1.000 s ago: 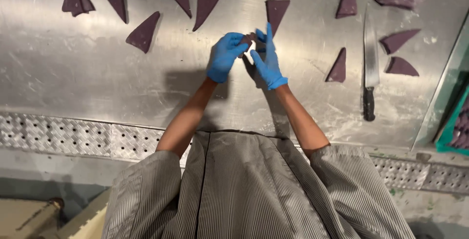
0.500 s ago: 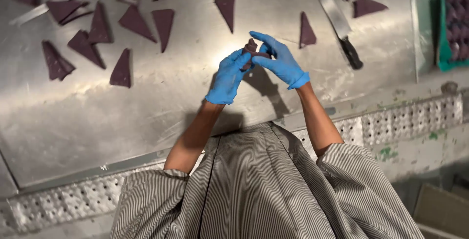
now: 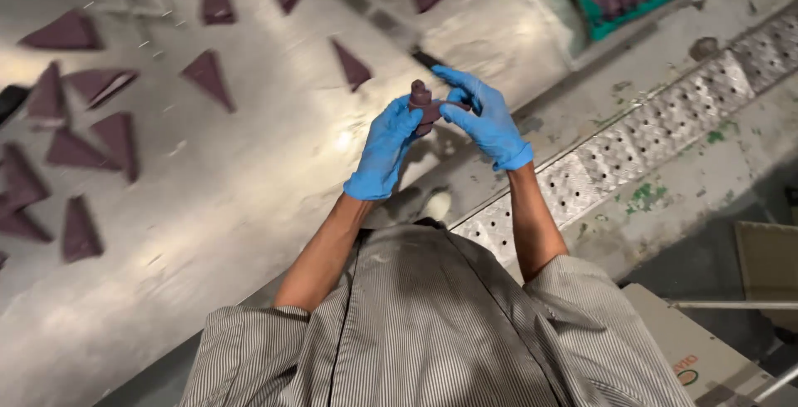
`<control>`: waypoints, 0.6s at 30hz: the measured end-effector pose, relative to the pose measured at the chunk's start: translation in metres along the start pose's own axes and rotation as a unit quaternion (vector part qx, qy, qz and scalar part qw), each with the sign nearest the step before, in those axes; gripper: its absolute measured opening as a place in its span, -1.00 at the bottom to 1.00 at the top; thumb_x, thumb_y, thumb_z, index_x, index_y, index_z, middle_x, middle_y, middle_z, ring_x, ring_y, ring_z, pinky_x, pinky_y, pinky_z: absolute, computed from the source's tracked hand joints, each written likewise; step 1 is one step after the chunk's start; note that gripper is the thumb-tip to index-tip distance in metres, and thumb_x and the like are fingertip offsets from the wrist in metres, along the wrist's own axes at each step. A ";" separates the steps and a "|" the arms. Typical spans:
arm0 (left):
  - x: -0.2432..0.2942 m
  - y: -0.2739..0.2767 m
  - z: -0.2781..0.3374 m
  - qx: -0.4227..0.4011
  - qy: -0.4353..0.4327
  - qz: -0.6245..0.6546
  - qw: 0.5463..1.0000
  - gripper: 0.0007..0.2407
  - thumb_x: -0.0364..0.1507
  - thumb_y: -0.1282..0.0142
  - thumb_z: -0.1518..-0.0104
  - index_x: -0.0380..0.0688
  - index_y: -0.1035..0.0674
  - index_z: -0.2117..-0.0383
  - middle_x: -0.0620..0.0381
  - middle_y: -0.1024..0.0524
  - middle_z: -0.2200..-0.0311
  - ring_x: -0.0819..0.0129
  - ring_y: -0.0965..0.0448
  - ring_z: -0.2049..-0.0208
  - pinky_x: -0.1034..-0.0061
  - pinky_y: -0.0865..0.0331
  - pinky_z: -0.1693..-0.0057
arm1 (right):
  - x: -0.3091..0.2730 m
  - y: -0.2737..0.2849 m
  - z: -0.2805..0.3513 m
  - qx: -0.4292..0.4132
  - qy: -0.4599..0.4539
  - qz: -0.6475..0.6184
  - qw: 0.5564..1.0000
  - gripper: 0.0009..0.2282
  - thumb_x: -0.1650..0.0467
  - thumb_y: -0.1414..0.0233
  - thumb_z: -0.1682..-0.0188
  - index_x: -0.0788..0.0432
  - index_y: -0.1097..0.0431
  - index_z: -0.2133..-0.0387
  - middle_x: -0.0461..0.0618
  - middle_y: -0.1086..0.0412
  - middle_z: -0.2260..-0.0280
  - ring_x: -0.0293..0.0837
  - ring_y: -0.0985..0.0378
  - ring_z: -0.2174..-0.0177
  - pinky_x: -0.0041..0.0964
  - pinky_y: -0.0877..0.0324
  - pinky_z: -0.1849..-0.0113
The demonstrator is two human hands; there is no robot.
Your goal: Roll triangular pieces of purple dough into small croissant shapes and arrange them on a tray.
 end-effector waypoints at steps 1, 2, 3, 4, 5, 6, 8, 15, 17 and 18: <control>-0.015 -0.016 -0.013 -0.008 0.003 -0.001 1.000 -0.59 -0.34 -0.09 -0.37 -0.35 -0.40 -0.25 -0.03 -0.53 -0.12 0.25 -0.54 -0.14 0.37 -0.47 -0.22 | 0.005 0.023 0.003 0.009 0.001 0.001 1.000 -0.50 0.43 -0.15 0.00 0.18 -0.33 -0.27 -0.23 -0.30 0.33 -0.38 -0.26 0.33 -0.48 -0.28 0.24; -0.031 -0.031 -0.026 -0.019 0.032 0.044 0.998 -0.59 -0.35 -0.06 -0.37 -0.33 -0.38 -0.26 -0.01 -0.51 -0.13 0.26 -0.54 -0.13 0.37 -0.47 -0.20 | 0.008 0.046 0.006 0.013 0.017 -0.008 1.000 -0.50 0.43 -0.16 -0.02 0.18 -0.33 -0.28 -0.23 -0.29 0.32 -0.38 -0.27 0.32 -0.48 -0.29 0.22; -0.049 -0.047 -0.035 -0.026 0.065 0.092 0.993 -0.59 -0.35 -0.03 -0.37 -0.32 -0.37 -0.28 0.01 -0.50 -0.15 0.27 -0.53 -0.11 0.36 -0.48 -0.19 | 0.012 0.066 0.012 0.018 0.027 -0.017 0.999 -0.50 0.43 -0.16 -0.03 0.19 -0.32 -0.28 -0.22 -0.29 0.31 -0.38 -0.27 0.30 -0.48 -0.30 0.19; -0.059 -0.065 -0.043 -0.031 0.073 0.092 0.993 -0.59 -0.35 -0.03 -0.37 -0.32 -0.37 -0.28 0.01 -0.50 -0.15 0.27 -0.53 -0.11 0.36 -0.48 -0.19 | 0.015 0.084 0.019 0.026 0.024 -0.017 0.999 -0.50 0.43 -0.16 -0.03 0.19 -0.32 -0.28 -0.22 -0.29 0.31 -0.38 -0.27 0.30 -0.48 -0.30 0.19; -0.068 -0.083 -0.054 -0.047 0.073 0.144 0.986 -0.59 -0.34 -0.01 -0.36 -0.31 -0.37 -0.26 -0.02 -0.51 -0.13 0.26 -0.55 -0.11 0.33 -0.50 -0.20 | 0.016 0.103 0.022 0.029 0.018 -0.018 0.999 -0.51 0.43 -0.16 -0.03 0.17 -0.32 -0.29 -0.22 -0.28 0.31 -0.38 -0.28 0.30 -0.48 -0.31 0.19; -0.076 -0.100 -0.065 -0.063 0.073 0.195 0.976 -0.60 -0.33 0.01 -0.35 -0.31 -0.38 -0.24 -0.04 -0.52 -0.11 0.24 -0.57 -0.10 0.30 -0.52 -0.21 | 0.017 0.120 0.025 0.032 0.012 -0.020 0.999 -0.51 0.43 -0.15 -0.04 0.15 -0.32 -0.29 -0.21 -0.28 0.31 -0.38 -0.29 0.30 -0.47 -0.32 0.19; -0.104 -0.120 -0.089 -0.055 0.094 0.168 0.980 -0.61 -0.37 -0.02 -0.35 -0.34 -0.38 -0.25 -0.05 -0.51 -0.09 0.22 -0.58 -0.07 0.29 -0.52 -0.20 | 0.012 0.156 0.031 0.044 0.004 -0.005 0.999 -0.51 0.42 -0.15 -0.03 0.14 -0.32 -0.28 -0.21 -0.30 0.31 -0.37 -0.32 0.29 -0.46 -0.34 0.18; -0.163 -0.178 -0.169 -0.053 0.129 0.142 0.980 -0.62 -0.45 -0.06 -0.35 -0.34 -0.36 -0.25 -0.01 -0.50 -0.08 0.28 -0.56 -0.05 0.35 -0.47 -0.19 | 0.039 0.272 0.026 0.089 0.001 0.030 0.996 -0.50 0.42 -0.15 -0.05 0.14 -0.30 -0.30 -0.16 -0.31 0.29 -0.32 -0.35 0.23 -0.38 -0.34 0.07; -0.161 -0.203 -0.200 -0.061 0.134 0.141 0.979 -0.61 -0.44 -0.06 -0.33 -0.32 -0.36 -0.25 0.02 -0.50 -0.09 0.31 -0.56 -0.06 0.36 -0.47 -0.20 | 0.046 0.299 0.012 0.087 0.000 0.017 0.996 -0.50 0.42 -0.15 -0.05 0.15 -0.28 -0.31 -0.16 -0.33 0.26 -0.33 -0.36 0.20 -0.37 -0.35 0.05; -0.160 -0.214 -0.213 -0.065 0.133 0.139 0.979 -0.60 -0.43 -0.06 -0.31 -0.29 -0.36 -0.25 0.04 -0.50 -0.10 0.34 -0.56 -0.08 0.37 -0.48 -0.22 | 0.050 0.310 0.005 0.080 0.002 0.004 0.997 -0.49 0.43 -0.14 -0.06 0.16 -0.25 -0.32 -0.16 -0.35 0.24 -0.33 -0.38 0.18 -0.37 -0.35 0.02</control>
Point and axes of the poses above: each hand's wrist, its own z-axis away from the middle knuckle, its own y-axis out of the back of the hand, x = y × z, the point moved 3 cm from there along -z, towards the middle knuckle
